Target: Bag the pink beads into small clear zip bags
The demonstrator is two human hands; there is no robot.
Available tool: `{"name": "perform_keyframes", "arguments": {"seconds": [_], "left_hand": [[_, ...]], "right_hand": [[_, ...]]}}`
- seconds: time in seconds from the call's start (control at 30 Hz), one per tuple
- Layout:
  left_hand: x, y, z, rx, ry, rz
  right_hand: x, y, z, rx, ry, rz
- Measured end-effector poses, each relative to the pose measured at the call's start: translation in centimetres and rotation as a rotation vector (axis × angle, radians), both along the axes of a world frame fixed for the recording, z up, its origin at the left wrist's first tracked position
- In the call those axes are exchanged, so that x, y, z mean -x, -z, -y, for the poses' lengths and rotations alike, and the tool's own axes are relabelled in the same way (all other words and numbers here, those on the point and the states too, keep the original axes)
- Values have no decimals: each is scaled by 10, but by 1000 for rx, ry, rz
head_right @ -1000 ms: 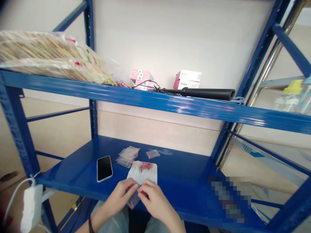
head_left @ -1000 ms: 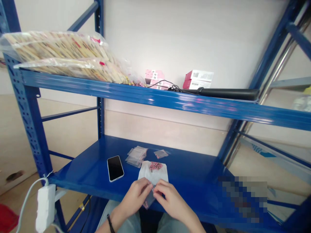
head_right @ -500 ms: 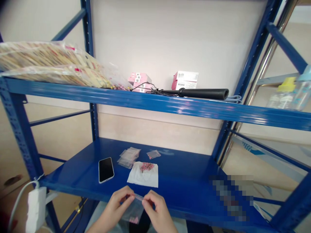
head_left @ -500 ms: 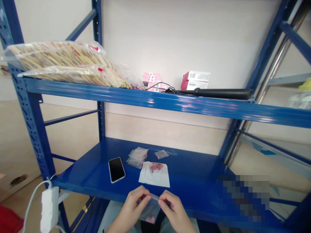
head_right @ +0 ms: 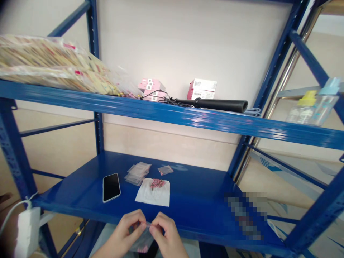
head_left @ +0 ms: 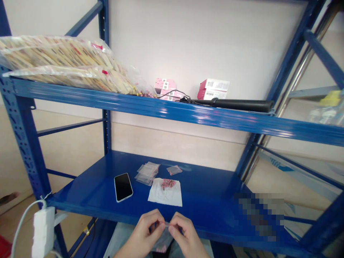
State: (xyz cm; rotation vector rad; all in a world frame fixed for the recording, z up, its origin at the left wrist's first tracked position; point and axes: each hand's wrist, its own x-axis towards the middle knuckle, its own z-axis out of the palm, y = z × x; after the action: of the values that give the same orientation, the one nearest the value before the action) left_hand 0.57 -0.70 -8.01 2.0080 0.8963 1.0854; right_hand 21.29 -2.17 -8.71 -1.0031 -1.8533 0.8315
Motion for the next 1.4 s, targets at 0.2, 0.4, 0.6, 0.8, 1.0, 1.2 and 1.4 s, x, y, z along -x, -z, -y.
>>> {"name": "perform_keyframes", "arguments": {"seconds": [0.2,0.4,0.6,0.8,1.0,1.2,1.4], "left_hand": [[-1,3,-1,0,30,-63],[-1,8,0,-3,30,-63],[7,7,1,-4,-23,-37],[12,5,-6,7,1,-24],[7,5,-4,13,50,11],[5,6,7,40,40,-50],[8,4,3,98,9,-31]], "right_hand": [[3,-3,0,-32,1,37],[5,-8,-1,-20,7,108],[2,-10,0,72,24,114],[0,-13,-6,11,3,106],[5,-16,-1,51,-5,116],[11,-12,7,26,-5,176],[4,-8,2,19,39,239]]}}
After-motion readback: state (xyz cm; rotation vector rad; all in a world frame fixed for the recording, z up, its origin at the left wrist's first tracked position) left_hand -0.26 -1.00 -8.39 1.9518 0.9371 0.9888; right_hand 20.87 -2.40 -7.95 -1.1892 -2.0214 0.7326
